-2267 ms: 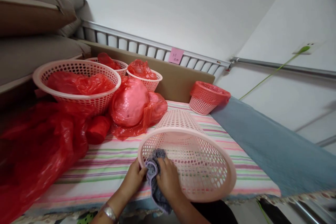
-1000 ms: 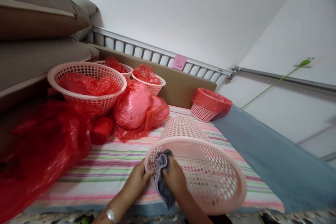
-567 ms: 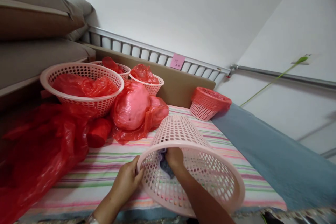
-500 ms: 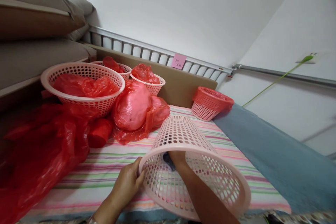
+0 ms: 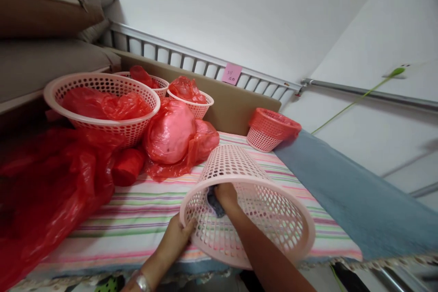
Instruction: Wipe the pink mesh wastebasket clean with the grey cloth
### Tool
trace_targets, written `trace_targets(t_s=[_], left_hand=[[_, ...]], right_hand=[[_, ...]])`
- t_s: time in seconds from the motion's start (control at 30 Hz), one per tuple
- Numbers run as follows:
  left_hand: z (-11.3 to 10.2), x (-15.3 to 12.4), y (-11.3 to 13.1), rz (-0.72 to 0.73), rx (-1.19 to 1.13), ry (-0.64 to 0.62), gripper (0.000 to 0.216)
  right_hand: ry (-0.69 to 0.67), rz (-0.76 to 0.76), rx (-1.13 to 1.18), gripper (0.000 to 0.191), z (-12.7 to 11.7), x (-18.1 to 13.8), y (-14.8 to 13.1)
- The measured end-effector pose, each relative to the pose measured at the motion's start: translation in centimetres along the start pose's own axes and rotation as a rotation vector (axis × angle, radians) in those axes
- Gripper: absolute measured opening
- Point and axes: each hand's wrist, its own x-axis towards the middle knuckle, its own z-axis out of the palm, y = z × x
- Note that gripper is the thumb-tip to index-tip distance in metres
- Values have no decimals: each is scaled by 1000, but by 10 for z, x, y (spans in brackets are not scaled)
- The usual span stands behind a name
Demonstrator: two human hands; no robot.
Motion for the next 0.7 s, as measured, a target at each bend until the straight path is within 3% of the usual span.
trace_targets(t_s=[0.23, 0.33, 0.43, 0.53, 0.7], left_hand=[[1, -1, 6, 32, -17, 0, 36], [2, -2, 8, 18, 29, -13, 33], [2, -2, 9, 19, 39, -13, 31], [0, 0, 12, 18, 60, -29, 32], [-4, 4, 20, 1, 133, -50, 30]], right_hand=[[41, -217, 89, 55, 23, -119, 1], [20, -276, 109, 56, 28, -145, 6], [51, -299, 101, 47, 26, -126, 10], [136, -257, 120, 42, 24, -79, 11], [249, -133, 360, 31, 21, -5, 16]])
